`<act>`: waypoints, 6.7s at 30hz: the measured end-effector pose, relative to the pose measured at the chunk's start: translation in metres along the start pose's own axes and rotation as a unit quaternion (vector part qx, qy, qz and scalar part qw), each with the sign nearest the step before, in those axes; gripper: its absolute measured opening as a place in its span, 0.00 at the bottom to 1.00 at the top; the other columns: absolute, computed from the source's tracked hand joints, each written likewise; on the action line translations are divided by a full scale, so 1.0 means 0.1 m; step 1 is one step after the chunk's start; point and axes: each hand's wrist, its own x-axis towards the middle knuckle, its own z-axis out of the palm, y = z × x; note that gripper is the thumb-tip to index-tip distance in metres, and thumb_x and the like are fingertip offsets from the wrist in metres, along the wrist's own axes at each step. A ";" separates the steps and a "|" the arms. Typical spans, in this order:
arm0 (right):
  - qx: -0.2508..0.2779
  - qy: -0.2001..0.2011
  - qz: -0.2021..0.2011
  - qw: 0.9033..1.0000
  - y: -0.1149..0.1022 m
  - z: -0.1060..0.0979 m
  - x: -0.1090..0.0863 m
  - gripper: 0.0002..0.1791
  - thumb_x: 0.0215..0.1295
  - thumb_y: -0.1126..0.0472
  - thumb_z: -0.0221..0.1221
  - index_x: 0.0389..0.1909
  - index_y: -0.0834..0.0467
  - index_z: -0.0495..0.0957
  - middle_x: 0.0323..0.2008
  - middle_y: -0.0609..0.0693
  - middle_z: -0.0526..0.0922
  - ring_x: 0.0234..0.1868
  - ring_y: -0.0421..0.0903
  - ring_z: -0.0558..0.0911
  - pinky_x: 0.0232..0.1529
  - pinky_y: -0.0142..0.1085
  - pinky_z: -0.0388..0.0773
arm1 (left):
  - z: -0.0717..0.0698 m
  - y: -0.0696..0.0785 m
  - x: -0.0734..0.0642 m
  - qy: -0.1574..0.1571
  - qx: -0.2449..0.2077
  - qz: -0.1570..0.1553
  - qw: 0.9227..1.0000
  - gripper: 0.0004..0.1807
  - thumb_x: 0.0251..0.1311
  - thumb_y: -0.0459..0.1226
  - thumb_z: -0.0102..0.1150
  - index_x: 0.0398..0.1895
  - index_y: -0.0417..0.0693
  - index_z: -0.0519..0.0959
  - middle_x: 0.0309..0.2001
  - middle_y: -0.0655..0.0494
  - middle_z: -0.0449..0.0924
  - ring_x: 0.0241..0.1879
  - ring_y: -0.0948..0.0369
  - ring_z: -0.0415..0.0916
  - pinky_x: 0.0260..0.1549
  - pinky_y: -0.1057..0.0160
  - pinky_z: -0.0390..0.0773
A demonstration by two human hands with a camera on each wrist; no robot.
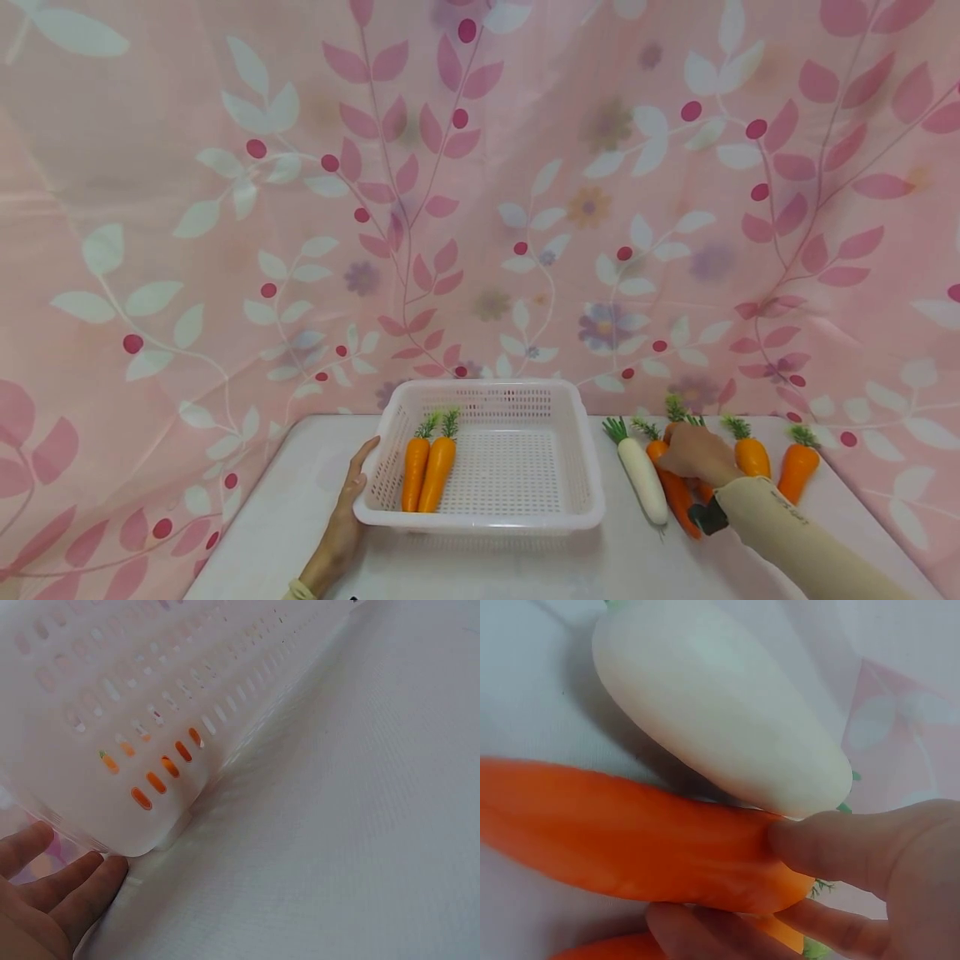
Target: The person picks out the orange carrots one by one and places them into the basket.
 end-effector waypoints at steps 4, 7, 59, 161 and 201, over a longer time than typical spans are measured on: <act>-0.012 -0.003 -0.002 1.000 -0.02 0.01 0.00 0.18 0.64 0.53 0.65 0.44 0.62 0.77 0.27 0.52 0.76 0.23 0.49 0.75 0.27 0.38 0.69 | 0.00 0.00 0.00 0.001 -0.001 -0.002 1.000 0.30 0.84 0.51 0.26 0.85 0.69 0.51 0.86 0.50 0.44 0.78 0.43 0.52 0.75 0.25 0.52; 0.002 -0.008 -0.001 1.000 -0.01 0.03 0.00 0.18 0.64 0.53 0.64 0.45 0.64 0.76 0.27 0.53 0.77 0.22 0.49 0.77 0.26 0.38 0.71 | 0.00 -0.01 0.00 0.002 0.002 -0.001 1.000 0.30 0.84 0.51 0.25 0.85 0.69 0.51 0.86 0.50 0.44 0.78 0.43 0.53 0.75 0.26 0.54; 0.365 -0.144 -0.039 0.919 0.19 -0.31 0.08 0.33 0.80 0.50 0.57 0.62 0.77 0.62 0.49 0.60 0.84 0.49 0.57 0.86 0.56 0.56 0.85 | 0.00 -0.01 0.01 -0.005 0.007 0.024 1.000 0.30 0.84 0.48 0.25 0.85 0.65 0.52 0.86 0.47 0.45 0.79 0.41 0.51 0.74 0.30 0.55; 0.516 -0.219 -0.092 0.823 -1.88 0.50 0.28 0.32 0.78 0.65 0.59 0.74 0.76 0.61 0.58 0.63 0.80 0.51 0.54 0.87 0.58 0.48 0.86 | -0.01 -0.01 -0.01 -0.014 0.011 0.023 1.000 0.30 0.84 0.50 0.23 0.86 0.64 0.49 0.86 0.45 0.44 0.78 0.38 0.53 0.73 0.26 0.57; 0.523 -0.210 -0.020 0.826 -2.21 0.98 0.61 0.26 0.72 0.69 0.63 0.68 0.74 0.72 0.56 0.66 0.83 0.49 0.55 0.87 0.56 0.52 0.86 | -0.01 0.00 -0.01 -0.011 0.000 0.023 1.000 0.30 0.84 0.50 0.23 0.86 0.65 0.50 0.87 0.45 0.43 0.80 0.38 0.49 0.74 0.23 0.52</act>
